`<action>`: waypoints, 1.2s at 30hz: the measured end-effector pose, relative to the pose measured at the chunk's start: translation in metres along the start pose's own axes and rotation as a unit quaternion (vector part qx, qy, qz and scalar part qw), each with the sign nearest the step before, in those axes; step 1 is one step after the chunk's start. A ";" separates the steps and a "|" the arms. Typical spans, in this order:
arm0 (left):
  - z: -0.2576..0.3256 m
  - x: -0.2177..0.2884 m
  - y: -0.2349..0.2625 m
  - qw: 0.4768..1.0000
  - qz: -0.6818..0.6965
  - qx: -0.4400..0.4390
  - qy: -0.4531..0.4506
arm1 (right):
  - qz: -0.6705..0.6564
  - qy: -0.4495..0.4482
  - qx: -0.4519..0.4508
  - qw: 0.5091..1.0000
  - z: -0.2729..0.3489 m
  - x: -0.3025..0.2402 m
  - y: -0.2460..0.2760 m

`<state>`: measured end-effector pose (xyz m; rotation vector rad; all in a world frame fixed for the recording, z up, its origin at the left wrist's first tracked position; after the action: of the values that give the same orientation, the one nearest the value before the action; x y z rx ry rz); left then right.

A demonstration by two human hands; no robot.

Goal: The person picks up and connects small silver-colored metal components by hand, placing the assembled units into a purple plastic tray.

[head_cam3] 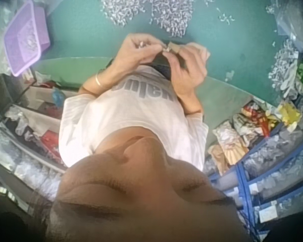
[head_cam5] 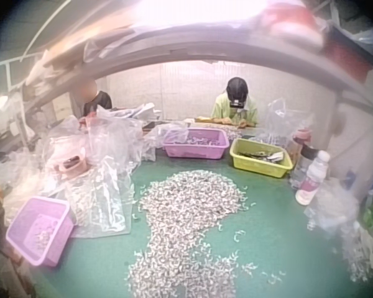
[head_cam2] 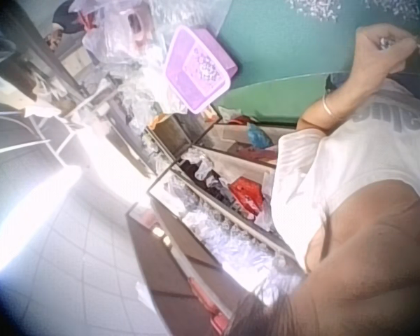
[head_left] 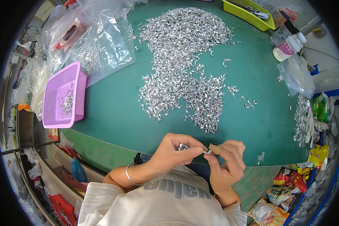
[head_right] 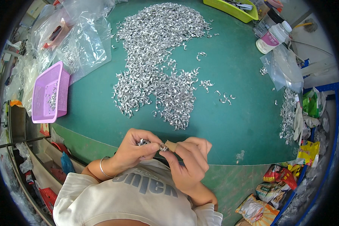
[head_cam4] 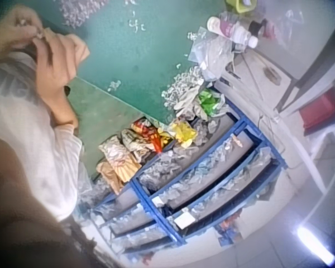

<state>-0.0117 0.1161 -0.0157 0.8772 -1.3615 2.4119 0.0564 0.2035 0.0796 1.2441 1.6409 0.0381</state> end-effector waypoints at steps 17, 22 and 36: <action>0.002 -0.033 -0.014 0.949 0.224 -0.056 0.217 | -0.470 -0.324 -0.115 0.813 0.033 0.046 -0.053; 0.003 -0.038 -0.009 0.954 0.204 -0.044 0.215 | -0.393 -0.292 -0.137 0.861 0.039 0.051 -0.051; -0.022 -0.041 0.020 0.984 0.153 0.020 0.095 | -0.143 -0.141 -0.156 0.967 0.004 0.047 -0.047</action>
<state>0.0029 0.1273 -0.0627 0.4567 -1.4671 2.6752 0.0298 0.2143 0.0192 0.7301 1.4821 -0.0567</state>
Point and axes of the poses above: each hand's wrist, its own z-axis away from the middle knuckle, its own y-axis out of the back of the hand, x = y × z, the point moved 10 cm from there along -z, towards the middle knuckle, and after that the axes turned 7 degrees about z, right-handed, at the moved point
